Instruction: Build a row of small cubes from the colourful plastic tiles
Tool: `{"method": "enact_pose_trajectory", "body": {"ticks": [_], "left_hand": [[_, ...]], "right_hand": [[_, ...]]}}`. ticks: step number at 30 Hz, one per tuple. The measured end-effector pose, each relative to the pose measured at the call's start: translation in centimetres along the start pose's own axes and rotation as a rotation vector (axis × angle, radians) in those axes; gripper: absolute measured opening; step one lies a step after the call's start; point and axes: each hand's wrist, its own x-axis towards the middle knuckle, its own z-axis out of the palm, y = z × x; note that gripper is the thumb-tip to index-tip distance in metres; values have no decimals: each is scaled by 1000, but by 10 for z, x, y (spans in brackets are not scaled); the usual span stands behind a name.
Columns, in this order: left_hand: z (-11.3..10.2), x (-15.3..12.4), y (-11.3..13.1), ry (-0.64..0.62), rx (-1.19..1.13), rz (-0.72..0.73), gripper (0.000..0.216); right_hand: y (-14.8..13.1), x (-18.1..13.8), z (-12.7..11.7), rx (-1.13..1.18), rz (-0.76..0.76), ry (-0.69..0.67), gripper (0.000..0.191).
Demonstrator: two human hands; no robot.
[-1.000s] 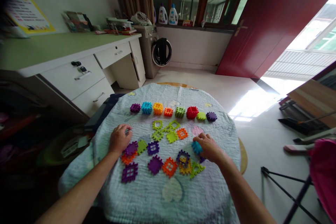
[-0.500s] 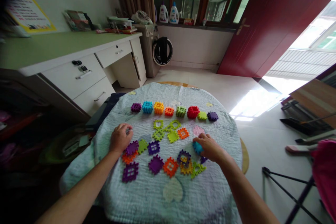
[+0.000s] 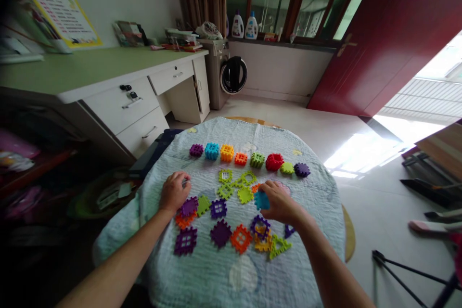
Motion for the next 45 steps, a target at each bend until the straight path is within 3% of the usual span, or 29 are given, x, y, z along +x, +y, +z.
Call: {"method": "enact_pose_trajectory", "body": {"ticks": [4, 11, 18, 27, 35, 45], "left_hand": [[-2, 0, 3, -19, -7, -16, 13], [-4, -2, 6, -37, -6, -62, 13], [-8, -2, 11, -51, -13, -89, 13], [-14, 0, 16, -77, -35, -127, 13], [-13, 0, 14, -83, -39, -127, 12], [-13, 0, 15, -79, -33, -122, 12]], "right_hand": [[-36, 53, 1, -7, -82, 70, 43], [-80, 165, -3, -120, -62, 238, 53], [-95, 230, -10, -209, 20, 173, 51], [-93, 247, -8, -228, 27, 137, 48], [-92, 246, -7, -232, 4, 116, 63], [-94, 247, -4, -229, 13, 113, 48]]}}
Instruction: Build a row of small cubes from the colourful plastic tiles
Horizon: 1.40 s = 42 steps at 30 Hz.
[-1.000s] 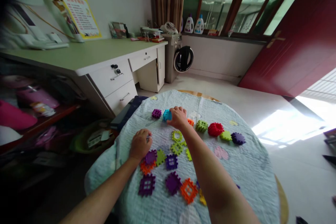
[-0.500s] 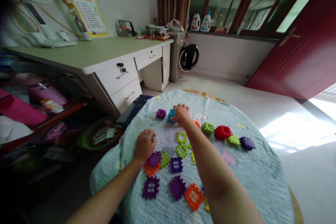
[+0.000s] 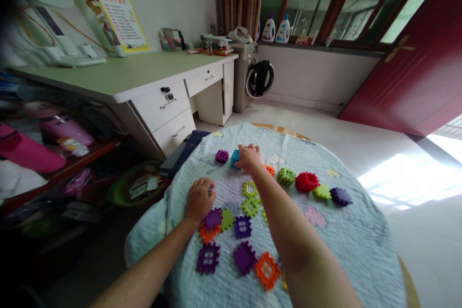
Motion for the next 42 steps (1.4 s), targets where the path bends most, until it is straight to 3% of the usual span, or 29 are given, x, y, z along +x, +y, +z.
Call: {"method": "enact_pose_trajectory", "body": {"ticks": [5, 9, 13, 17, 20, 23, 31, 36, 42], "left_hand": [[-1, 0, 1, 2, 2, 2, 12], [0, 0, 1, -2, 3, -4, 13], [1, 0, -2, 17, -22, -5, 10], [2, 1, -7, 28, -87, 26, 10], [3, 1, -11, 40, -128, 52, 13], [5, 2, -14, 39, -135, 63, 18], [5, 2, -11, 41, -69, 57, 20], [5, 2, -10, 41, -32, 68, 19], [7, 1, -12, 47, -13, 78, 15]], "right_hand": [[-3, -3, -5, 23, 7, 13, 65], [1, -29, -11, 110, 3, 112, 74], [17, -89, 1, 243, -21, 252, 65], [30, -164, 35, 337, 34, 284, 44], [24, -209, 60, 455, 35, 265, 32], [7, -234, 71, 518, 22, 226, 24], [-27, -245, 62, 461, 21, 106, 20], [-29, -240, 64, 360, 139, 93, 14], [-40, -227, 70, 251, 286, 106, 27]]}}
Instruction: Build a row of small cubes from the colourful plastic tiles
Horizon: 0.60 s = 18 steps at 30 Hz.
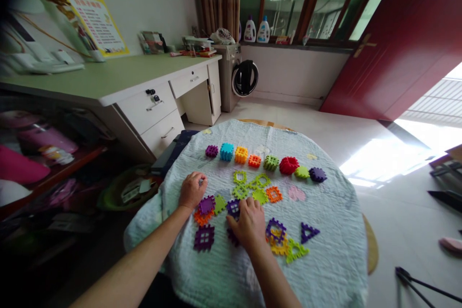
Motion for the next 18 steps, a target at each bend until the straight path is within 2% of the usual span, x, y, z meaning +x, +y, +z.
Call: {"method": "enact_pose_trajectory", "body": {"ticks": [4, 7, 8, 11, 14, 18], "left_hand": [[0, 0, 0, 1, 11, 6, 16], [-1, 0, 1, 5, 10, 9, 15], [-1, 0, 0, 5, 11, 11, 15], [-1, 0, 0, 1, 18, 15, 14], [0, 0, 0, -2, 19, 18, 14], [2, 0, -2, -2, 8, 27, 12]], "right_hand": [[-6, 4, -1, -26, -2, 30, 19], [-3, 4, -8, 52, 11, 31, 8], [0, 4, -10, 93, 18, 32, 10], [18, 4, -15, 239, 37, 90, 21], [43, 5, -17, 370, 112, 225, 27], [76, 6, -21, 416, 230, 340, 33]]}}
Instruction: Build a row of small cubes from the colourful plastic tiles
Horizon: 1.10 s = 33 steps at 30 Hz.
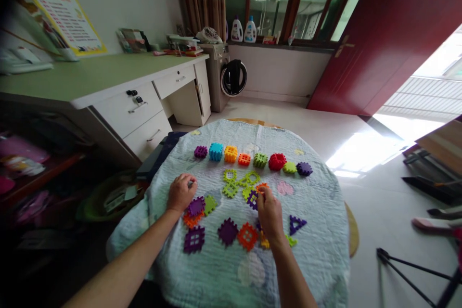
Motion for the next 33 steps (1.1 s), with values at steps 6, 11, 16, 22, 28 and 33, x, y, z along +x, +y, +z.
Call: {"method": "enact_pose_trajectory", "body": {"ticks": [6, 11, 16, 22, 28, 33], "left_hand": [[2, 1, -2, 12, 1, 14, 13], [2, 0, -1, 21, 6, 18, 13], [3, -1, -1, 33, 16, 25, 13], [8, 0, -7, 36, 12, 38, 13], [9, 0, -9, 42, 12, 50, 12], [10, -1, -9, 48, 12, 55, 12]], "right_hand": [[31, 8, -9, -93, -55, 27, 32], [38, 1, -3, -174, -191, 10, 38], [39, 3, -16, -111, -150, -18, 31], [37, -7, -54, -189, -111, -342, 18], [24, -31, -53, -336, -126, -484, 42], [25, -21, -56, -170, -147, -493, 20]]}}
